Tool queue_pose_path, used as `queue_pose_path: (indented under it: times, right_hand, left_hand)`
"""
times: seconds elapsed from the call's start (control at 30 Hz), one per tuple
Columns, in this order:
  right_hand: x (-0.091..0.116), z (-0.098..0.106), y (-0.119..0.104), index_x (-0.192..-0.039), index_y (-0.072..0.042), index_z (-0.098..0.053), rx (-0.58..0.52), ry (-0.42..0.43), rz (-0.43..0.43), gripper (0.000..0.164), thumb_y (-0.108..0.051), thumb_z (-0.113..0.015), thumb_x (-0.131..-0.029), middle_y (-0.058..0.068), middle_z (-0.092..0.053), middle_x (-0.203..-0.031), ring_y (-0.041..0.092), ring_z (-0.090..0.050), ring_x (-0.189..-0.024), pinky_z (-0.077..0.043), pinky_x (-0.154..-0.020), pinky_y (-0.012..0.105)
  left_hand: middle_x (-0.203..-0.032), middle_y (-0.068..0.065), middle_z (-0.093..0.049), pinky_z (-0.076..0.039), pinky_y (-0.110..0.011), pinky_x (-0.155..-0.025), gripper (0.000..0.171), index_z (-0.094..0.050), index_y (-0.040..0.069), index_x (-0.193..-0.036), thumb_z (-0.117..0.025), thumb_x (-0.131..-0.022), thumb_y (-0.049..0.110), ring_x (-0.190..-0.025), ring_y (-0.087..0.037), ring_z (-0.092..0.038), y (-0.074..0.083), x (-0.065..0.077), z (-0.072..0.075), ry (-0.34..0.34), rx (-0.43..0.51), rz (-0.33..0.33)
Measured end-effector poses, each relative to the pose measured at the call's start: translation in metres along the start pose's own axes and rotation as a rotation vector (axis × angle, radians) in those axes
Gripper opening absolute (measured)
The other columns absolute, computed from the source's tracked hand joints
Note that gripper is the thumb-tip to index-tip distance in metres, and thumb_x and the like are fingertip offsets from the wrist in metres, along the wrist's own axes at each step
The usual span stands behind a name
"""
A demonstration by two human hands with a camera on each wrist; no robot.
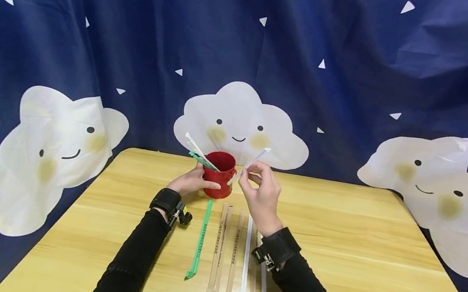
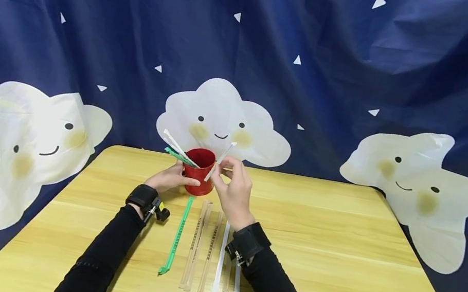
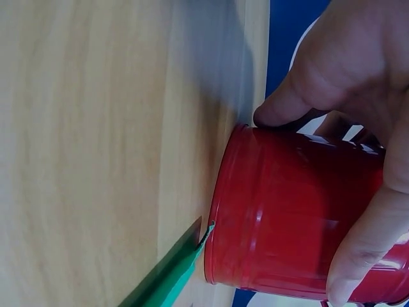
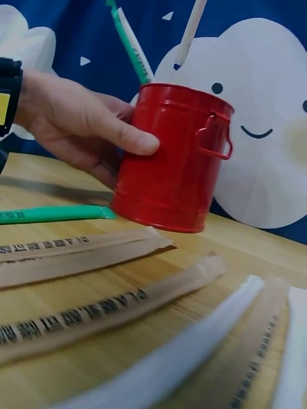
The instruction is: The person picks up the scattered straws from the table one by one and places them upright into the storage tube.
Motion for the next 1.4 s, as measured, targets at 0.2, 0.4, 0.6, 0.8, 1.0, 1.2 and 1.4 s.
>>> queue_pose_path:
  times: [0.2, 0.4, 0.6, 0.8, 1.0, 1.2, 1.4]
  right_hand:
    - [-0.003, -0.016, 0.002, -0.103, 0.004, -0.057, 0.018, -0.009, 0.016, 0.021, 0.011, -0.069, -0.087, 0.017, -0.062, -0.095, 0.028, -0.070, -0.089, -0.062, -0.075, 0.040]
    - [-0.014, -0.023, 0.008, -0.104, 0.004, -0.057, 0.021, 0.007, -0.006, 0.017, 0.007, -0.066, -0.091, 0.017, -0.060, -0.097, 0.027, -0.069, -0.092, -0.061, -0.080, 0.036]
    - [-0.018, -0.039, 0.017, -0.104, 0.003, -0.057, 0.015, -0.050, -0.022, 0.014, 0.006, -0.064, -0.093, 0.017, -0.060, -0.099, 0.028, -0.070, -0.094, -0.061, -0.081, 0.041]
    - [-0.009, -0.060, 0.033, -0.106, 0.001, -0.056, 0.056, -0.168, -0.077, 0.013, 0.004, -0.061, -0.095, 0.015, -0.059, -0.101, 0.026, -0.066, -0.095, -0.060, -0.087, 0.036]
    - [0.001, -0.082, 0.046, -0.113, 0.000, -0.059, 0.145, -0.290, -0.131, 0.015, -0.002, -0.059, -0.098, 0.015, -0.060, -0.107, 0.024, -0.067, -0.096, -0.059, -0.087, 0.032]
    - [0.005, -0.097, 0.052, -0.114, -0.002, -0.061, 0.166, -0.374, -0.192, 0.014, -0.005, -0.057, -0.100, 0.014, -0.061, -0.110, 0.022, -0.069, -0.098, -0.058, -0.087, 0.030]
    - [0.010, -0.105, 0.055, -0.113, -0.002, -0.058, 0.153, -0.420, -0.256, 0.013, -0.005, -0.057, -0.101, 0.013, -0.061, -0.110, 0.022, -0.069, -0.100, -0.058, -0.086, 0.030]
  left_hand:
    - [-0.149, -0.007, -0.046, -0.035, -0.049, -0.116, 0.090, -0.024, 0.021, -0.154, -0.082, -0.086, 0.014, -0.137, -0.026, -0.046, -0.001, 0.002, -0.001, -0.008, -0.011, -0.016]
    - [-0.151, -0.010, -0.043, -0.035, -0.050, -0.116, 0.093, -0.020, 0.019, -0.156, -0.081, -0.086, 0.011, -0.137, -0.030, -0.045, 0.001, -0.001, 0.001, 0.009, -0.007, -0.002]
    - [-0.150, -0.007, -0.044, -0.036, -0.047, -0.115, 0.098, -0.017, 0.021, -0.156, -0.084, -0.084, 0.018, -0.137, -0.026, -0.046, -0.004, -0.001, 0.006, 0.009, -0.003, 0.026]
    - [-0.152, -0.006, -0.044, -0.035, -0.047, -0.117, 0.097, -0.019, 0.022, -0.156, -0.084, -0.084, 0.018, -0.138, -0.026, -0.046, -0.005, 0.000, 0.008, 0.002, 0.001, 0.016]
    - [-0.148, -0.006, -0.050, -0.038, -0.045, -0.115, 0.091, -0.023, 0.022, -0.155, -0.082, -0.086, 0.016, -0.134, -0.025, -0.051, -0.008, -0.001, 0.007, -0.016, 0.012, 0.010]
    - [-0.146, -0.006, -0.054, -0.041, -0.042, -0.112, 0.087, -0.026, 0.021, -0.155, -0.081, -0.087, 0.014, -0.132, -0.023, -0.053, -0.007, -0.003, 0.003, -0.038, 0.033, 0.002]
    - [-0.151, -0.007, -0.048, -0.038, -0.045, -0.115, 0.083, -0.030, 0.019, -0.155, -0.079, -0.088, 0.011, -0.136, -0.025, -0.048, -0.002, -0.002, 0.000, -0.044, 0.044, -0.034]
Point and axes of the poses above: each hand's wrist, its own x-axis away from the middle knuckle, its own z-axis out of the back of the hand, y = z × x, the point moved 10 cm from there along -x, towards the middle knuckle
